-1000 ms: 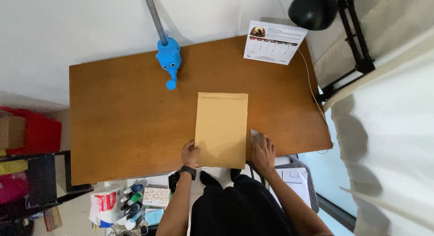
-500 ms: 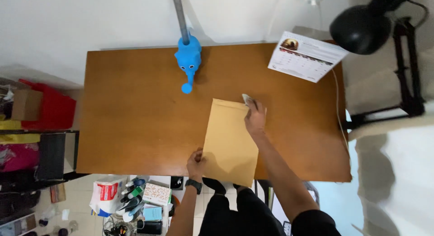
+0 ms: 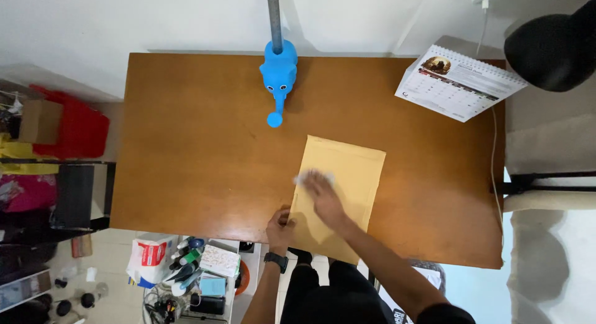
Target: The person wipes a blue plastic watering can, a metal ruler, a spiral-bound calendar, and a brown envelope with a cloth on a wooden desk. The person places the ruler into the watering can and sets the calendar and envelope on the desk after cleaning.
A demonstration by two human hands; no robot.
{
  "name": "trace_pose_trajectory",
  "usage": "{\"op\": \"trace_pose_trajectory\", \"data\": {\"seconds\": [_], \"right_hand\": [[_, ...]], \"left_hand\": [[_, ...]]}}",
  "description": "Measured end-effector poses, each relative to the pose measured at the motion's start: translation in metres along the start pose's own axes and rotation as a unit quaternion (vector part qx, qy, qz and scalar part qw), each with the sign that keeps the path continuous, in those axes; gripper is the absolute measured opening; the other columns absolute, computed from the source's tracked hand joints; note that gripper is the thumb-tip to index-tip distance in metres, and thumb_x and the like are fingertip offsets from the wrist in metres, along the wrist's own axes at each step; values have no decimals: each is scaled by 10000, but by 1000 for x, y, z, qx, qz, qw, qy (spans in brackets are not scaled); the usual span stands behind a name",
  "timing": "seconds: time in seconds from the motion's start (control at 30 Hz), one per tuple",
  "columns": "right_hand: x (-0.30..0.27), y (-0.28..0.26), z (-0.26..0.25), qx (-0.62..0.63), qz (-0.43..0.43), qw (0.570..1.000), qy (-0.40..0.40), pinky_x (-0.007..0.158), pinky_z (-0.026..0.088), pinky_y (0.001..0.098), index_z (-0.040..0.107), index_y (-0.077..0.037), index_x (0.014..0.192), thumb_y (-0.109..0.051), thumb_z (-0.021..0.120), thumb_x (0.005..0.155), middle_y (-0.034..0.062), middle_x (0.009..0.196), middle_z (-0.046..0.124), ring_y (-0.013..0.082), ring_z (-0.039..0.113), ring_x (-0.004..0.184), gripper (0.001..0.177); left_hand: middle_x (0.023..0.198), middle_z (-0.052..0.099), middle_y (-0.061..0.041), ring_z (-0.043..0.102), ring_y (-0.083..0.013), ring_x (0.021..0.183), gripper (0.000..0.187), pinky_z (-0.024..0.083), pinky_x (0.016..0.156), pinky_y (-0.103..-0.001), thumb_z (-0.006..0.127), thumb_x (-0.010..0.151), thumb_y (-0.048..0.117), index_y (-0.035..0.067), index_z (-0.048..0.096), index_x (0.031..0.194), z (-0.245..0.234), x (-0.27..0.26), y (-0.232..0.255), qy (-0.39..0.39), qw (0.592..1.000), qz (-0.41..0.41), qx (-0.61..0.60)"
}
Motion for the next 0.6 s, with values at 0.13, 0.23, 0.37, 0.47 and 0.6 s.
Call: {"op": "trace_pose_trajectory", "data": {"seconds": [0.13, 0.23, 0.37, 0.47, 0.6], "right_hand": [[-52, 4, 17, 19, -56, 998, 7, 1207, 368, 428, 647, -124, 1319, 15, 538, 800, 53, 1441, 583, 300, 483, 1423, 548], [-32, 34, 3, 43, 5, 997, 59, 1165, 439, 415, 692, -105, 1257, 97, 471, 753, 72, 1394, 624, 313, 549, 1368, 587], [47, 73, -33, 40, 86, 981, 170, 1151, 449, 453, 671, -46, 1316, 139, 516, 793, 188, 1392, 614, 400, 553, 1331, 576], [72, 93, -1, -32, 105, 978, 180, 1157, 450, 402, 662, -92, 1347, 107, 565, 836, 145, 1417, 602, 344, 559, 1345, 557], [56, 49, 32, -77, 97, 990, 74, 1196, 378, 527, 624, -84, 1387, 90, 690, 758, 196, 1483, 541, 441, 453, 1424, 656]], "left_hand": [[825, 761, -69, 718, -191, 733, 298, 591, 666, -316, 843, 778, 129, 200, 790, 1062, 3, 6, 1, 8, 1000, -13, 13], [799, 758, -81, 739, -222, 761, 276, 579, 688, -330, 822, 761, 114, 183, 801, 1028, 7, 8, -3, 33, 999, -5, 43], [867, 778, -115, 732, -241, 812, 343, 588, 758, -354, 813, 758, 45, 135, 804, 1089, 4, 4, 28, 42, 998, 40, -16], [1001, 757, -143, 717, -261, 916, 370, 589, 839, -391, 774, 795, -2, 90, 765, 1152, 8, 15, 31, 31, 997, 53, -54], [864, 589, -93, 564, -204, 839, 230, 520, 817, -308, 608, 1003, 154, -6, 726, 1119, 6, 27, 13, 0, 946, -53, -320]]}}
Point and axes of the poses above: each hand's wrist, its own x-axis towards the middle knuckle, its own z-axis out of the palm, y = z × x, the point moved 3 cm from there along x, towards the middle knuckle
